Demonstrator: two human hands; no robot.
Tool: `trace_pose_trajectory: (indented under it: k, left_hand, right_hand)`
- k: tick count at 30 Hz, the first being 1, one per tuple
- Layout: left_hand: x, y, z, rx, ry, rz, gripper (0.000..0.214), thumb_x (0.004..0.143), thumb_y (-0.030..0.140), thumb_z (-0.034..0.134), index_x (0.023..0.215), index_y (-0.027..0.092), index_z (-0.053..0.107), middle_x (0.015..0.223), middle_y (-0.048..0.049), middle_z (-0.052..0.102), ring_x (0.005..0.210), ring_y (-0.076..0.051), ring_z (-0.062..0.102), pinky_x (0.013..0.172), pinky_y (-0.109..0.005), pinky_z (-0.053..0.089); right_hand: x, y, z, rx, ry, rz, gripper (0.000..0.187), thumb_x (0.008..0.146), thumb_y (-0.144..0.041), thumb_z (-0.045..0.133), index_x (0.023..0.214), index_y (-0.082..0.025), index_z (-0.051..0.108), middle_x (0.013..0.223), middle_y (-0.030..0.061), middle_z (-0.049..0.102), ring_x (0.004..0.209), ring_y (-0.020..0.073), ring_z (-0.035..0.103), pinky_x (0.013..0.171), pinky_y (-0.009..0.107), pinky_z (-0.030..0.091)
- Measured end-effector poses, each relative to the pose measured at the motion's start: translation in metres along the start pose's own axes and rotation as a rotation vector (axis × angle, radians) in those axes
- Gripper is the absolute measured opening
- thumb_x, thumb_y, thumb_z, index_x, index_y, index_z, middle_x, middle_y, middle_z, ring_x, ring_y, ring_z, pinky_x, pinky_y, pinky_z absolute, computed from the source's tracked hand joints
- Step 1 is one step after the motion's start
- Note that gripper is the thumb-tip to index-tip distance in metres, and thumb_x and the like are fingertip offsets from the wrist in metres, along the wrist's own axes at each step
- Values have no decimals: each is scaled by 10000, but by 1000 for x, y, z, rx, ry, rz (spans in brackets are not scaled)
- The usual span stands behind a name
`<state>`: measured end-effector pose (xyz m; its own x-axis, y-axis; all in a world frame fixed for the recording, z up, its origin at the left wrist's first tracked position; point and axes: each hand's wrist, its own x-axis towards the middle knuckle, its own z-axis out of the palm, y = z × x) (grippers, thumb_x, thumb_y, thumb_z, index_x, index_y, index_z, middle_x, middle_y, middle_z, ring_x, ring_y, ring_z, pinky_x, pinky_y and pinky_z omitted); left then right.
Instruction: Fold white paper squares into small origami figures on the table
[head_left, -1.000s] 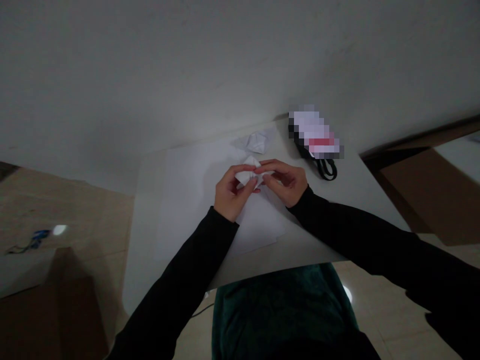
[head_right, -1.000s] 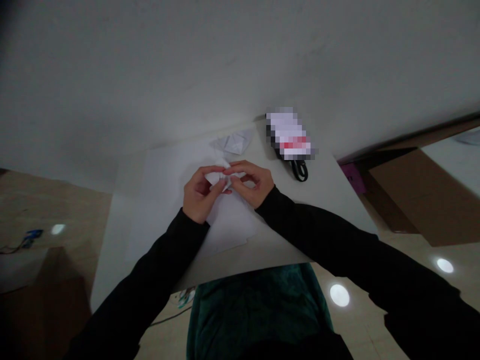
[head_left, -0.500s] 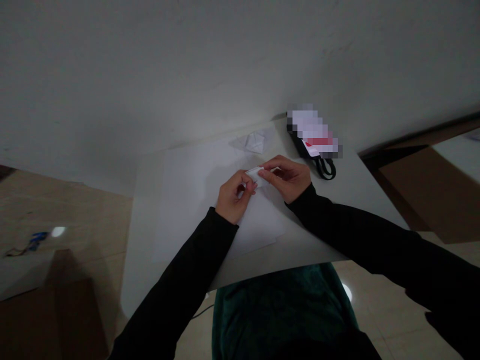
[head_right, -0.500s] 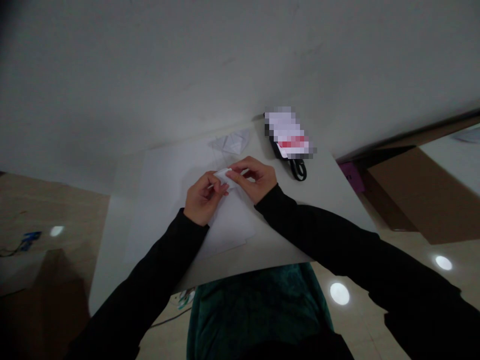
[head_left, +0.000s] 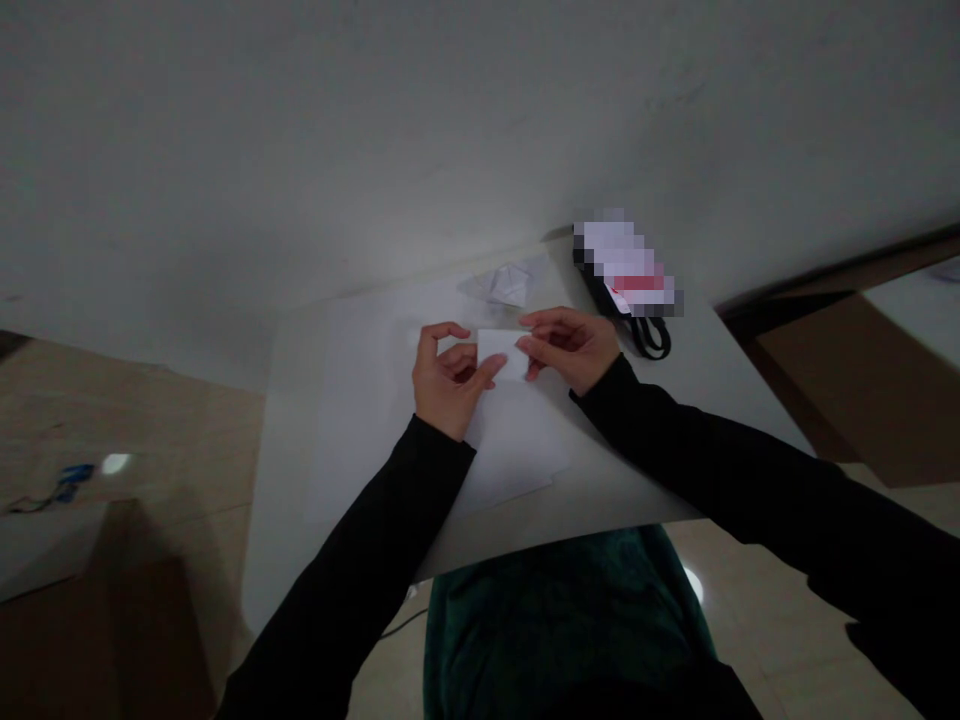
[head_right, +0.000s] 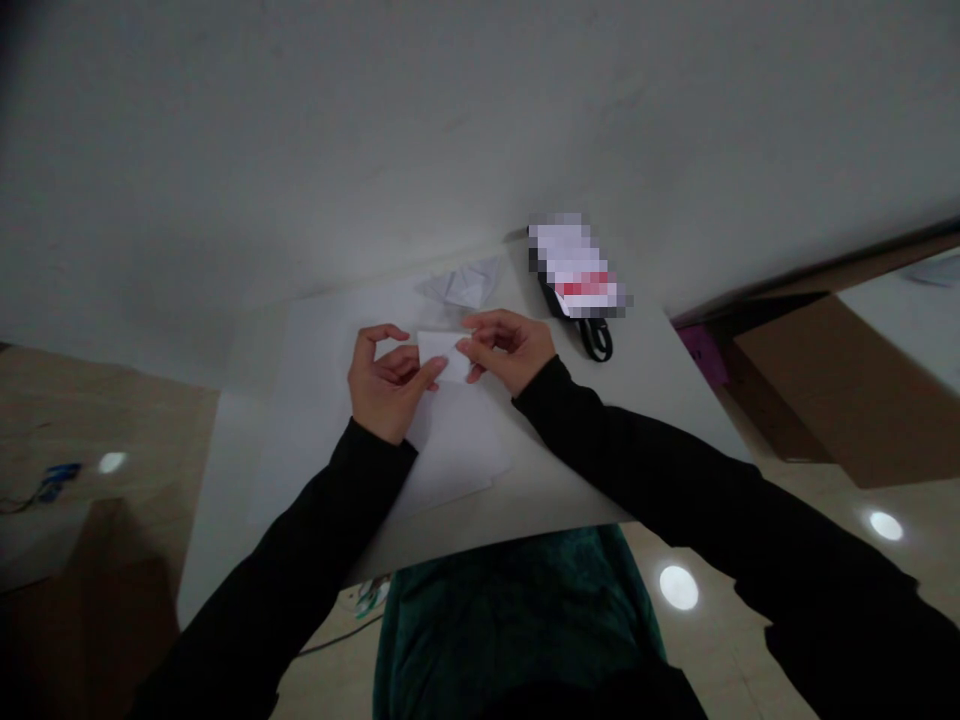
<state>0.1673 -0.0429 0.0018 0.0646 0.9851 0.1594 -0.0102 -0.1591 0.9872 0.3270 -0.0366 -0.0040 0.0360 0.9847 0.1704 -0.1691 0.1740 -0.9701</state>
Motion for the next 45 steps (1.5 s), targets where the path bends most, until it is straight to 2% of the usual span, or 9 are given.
trace_pose_trajectory:
  k: [3, 9, 14, 22, 26, 29, 33, 38, 45]
  left_hand:
    - [0, 1, -1, 19, -8, -18, 444, 697, 272, 750, 972, 237, 404, 693, 61, 633, 477, -66, 565, 454, -176, 460]
    - [-3, 3, 1, 9, -33, -40, 449, 674, 295, 772, 1044, 192, 538, 664, 42, 643, 478, -76, 573, 446, -191, 504]
    - [-5, 1, 1, 18, -39, -53, 272, 721, 365, 728, 853, 138, 659, 740, -25, 677, 586, -119, 639, 446, -219, 554]
    - [-3, -6, -3, 120, 0, -8, 198, 753, 339, 706, 803, 147, 700, 604, 6, 663, 465, -89, 607, 457, -191, 529]
    - [-6, 0, -7, 328, -108, 117, 190, 779, 352, 679, 781, 163, 700, 626, 8, 672, 511, -90, 612, 498, -195, 512]
    - [-4, 5, -9, 486, -173, 327, 180, 793, 347, 669, 824, 172, 699, 726, -8, 693, 623, -100, 614, 574, -216, 510]
    - [-1, 6, -10, 589, -117, 582, 174, 805, 332, 670, 908, 196, 704, 663, 11, 623, 622, -97, 530, 645, -252, 478]
    - [-2, 0, -10, 539, 81, 457, 287, 803, 343, 671, 1049, 204, 620, 808, 15, 624, 572, -67, 518, 527, -202, 439]
    - [-4, 3, -9, 729, -70, 668, 169, 849, 287, 622, 979, 180, 625, 880, -31, 679, 837, -145, 603, 753, -286, 484]
  right_hand:
    - [-1, 2, 0, -46, -64, -8, 332, 642, -372, 784, 904, -185, 701, 615, -43, 608, 462, 95, 582, 432, 247, 513]
    - [-7, -1, -1, -170, -21, -107, 196, 692, -372, 753, 658, -187, 697, 574, -23, 626, 394, 81, 530, 375, 226, 423]
    - [-7, -4, -1, -146, 17, -132, 170, 720, -335, 738, 656, -182, 700, 550, -24, 604, 384, 74, 507, 376, 232, 407]
    - [-6, 0, 2, -111, -43, -107, 187, 717, -365, 731, 751, -182, 709, 691, -3, 636, 478, 76, 532, 363, 209, 422]
    - [-5, -1, -2, -222, -47, -273, 146, 731, -307, 726, 655, -185, 700, 568, -29, 559, 463, 55, 462, 373, 196, 333]
    - [-5, -6, -4, -306, -128, -377, 124, 742, -267, 721, 644, -192, 708, 538, -31, 551, 470, 57, 455, 413, 212, 334]
    - [-7, -7, -2, -289, -164, -302, 118, 711, -301, 752, 706, -192, 706, 603, -21, 584, 500, 67, 486, 415, 209, 367]
    - [-6, 0, 1, -99, -62, -215, 184, 693, -304, 762, 798, -183, 671, 697, -15, 600, 549, 85, 557, 464, 227, 481]
    - [-2, -4, -3, -312, -102, -474, 56, 752, -250, 711, 732, -199, 700, 684, 12, 636, 587, 105, 562, 530, 265, 475]
